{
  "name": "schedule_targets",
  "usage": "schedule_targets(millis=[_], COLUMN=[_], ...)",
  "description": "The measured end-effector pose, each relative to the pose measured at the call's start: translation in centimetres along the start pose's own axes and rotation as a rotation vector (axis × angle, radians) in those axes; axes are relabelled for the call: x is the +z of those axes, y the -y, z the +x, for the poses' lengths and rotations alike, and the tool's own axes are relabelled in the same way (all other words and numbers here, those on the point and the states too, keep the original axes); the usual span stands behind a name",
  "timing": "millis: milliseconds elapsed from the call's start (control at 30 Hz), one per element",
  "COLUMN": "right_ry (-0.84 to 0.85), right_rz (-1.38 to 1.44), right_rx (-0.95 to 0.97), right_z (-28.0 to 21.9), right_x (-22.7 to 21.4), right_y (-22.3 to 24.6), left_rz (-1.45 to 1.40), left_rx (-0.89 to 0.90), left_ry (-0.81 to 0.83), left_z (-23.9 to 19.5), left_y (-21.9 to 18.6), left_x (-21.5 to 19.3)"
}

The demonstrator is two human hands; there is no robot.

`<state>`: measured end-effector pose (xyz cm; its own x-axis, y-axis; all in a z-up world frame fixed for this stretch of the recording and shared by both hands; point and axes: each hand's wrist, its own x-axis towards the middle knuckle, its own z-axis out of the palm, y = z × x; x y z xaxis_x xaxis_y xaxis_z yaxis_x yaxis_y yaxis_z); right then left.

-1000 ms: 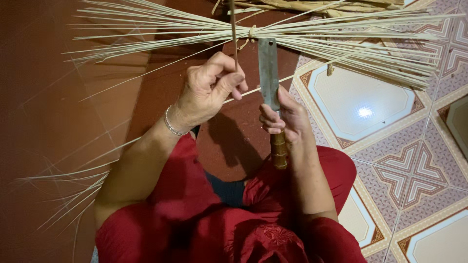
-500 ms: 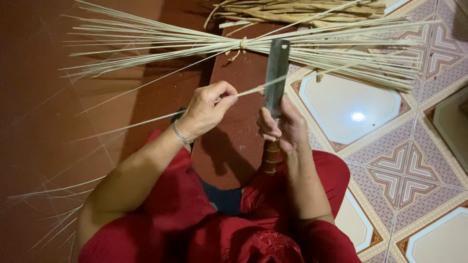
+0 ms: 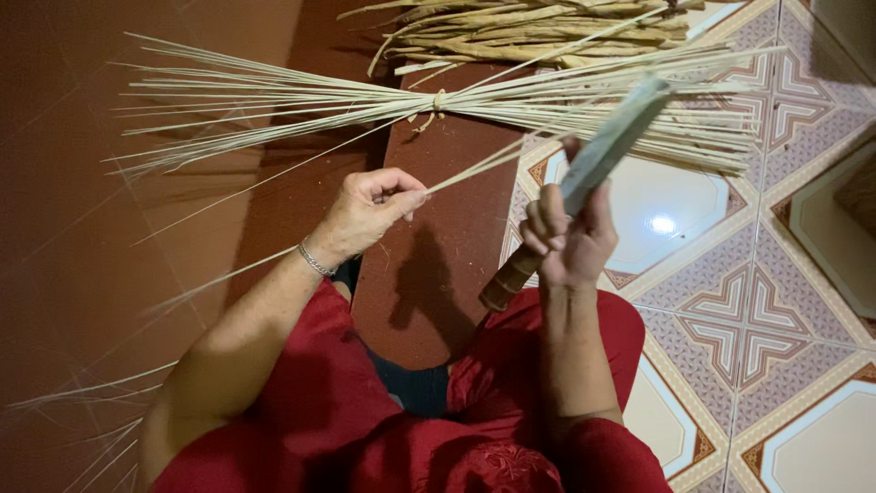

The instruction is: The person sits on the floor and uses a knife to shave thin strips from long, thin sticks. They hold the stick in their left hand and the knife in their right, repeatedly scraping the blade along the stick to remove thin layers.

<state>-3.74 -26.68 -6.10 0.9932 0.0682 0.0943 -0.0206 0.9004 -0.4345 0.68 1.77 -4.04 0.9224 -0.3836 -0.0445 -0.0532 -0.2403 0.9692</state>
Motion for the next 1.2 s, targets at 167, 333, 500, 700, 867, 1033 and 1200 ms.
schedule_targets(millis=[167,333,500,700,867,1033,1200], right_ry=[0.108,0.261,0.156,0.113,-0.057,-0.003,-0.007], right_rz=[-0.040,-0.138,-0.233,-0.224,0.065,0.245,0.194], right_rx=[0.074,0.268,0.420,0.182,-0.138,-0.111,-0.081], right_z=[0.1,0.2,0.3,0.8,0.1,-0.4,-0.1], right_x=[0.4,1.5,1.9,1.0,0.3,0.0,0.0], right_y=[-1.2,-1.6,-2.5,-1.6,2.5,3.6,2.7], left_rz=[0.059,-0.055,-0.070,-0.171,-0.100,-0.090,-0.049], left_rx=[-0.102,-0.173,-0.203,-0.235,-0.238,-0.277,-0.295], left_ry=[0.053,0.084,0.119,0.099,0.080,0.085,0.077], left_z=[0.2,0.7,1.3,1.3,0.8,0.5,0.5], left_y=[-0.6,-1.0,-1.2,-1.4,-0.9,0.3,1.0], left_x=[0.6,1.3,1.9,1.2,-0.2,-0.4,-0.5])
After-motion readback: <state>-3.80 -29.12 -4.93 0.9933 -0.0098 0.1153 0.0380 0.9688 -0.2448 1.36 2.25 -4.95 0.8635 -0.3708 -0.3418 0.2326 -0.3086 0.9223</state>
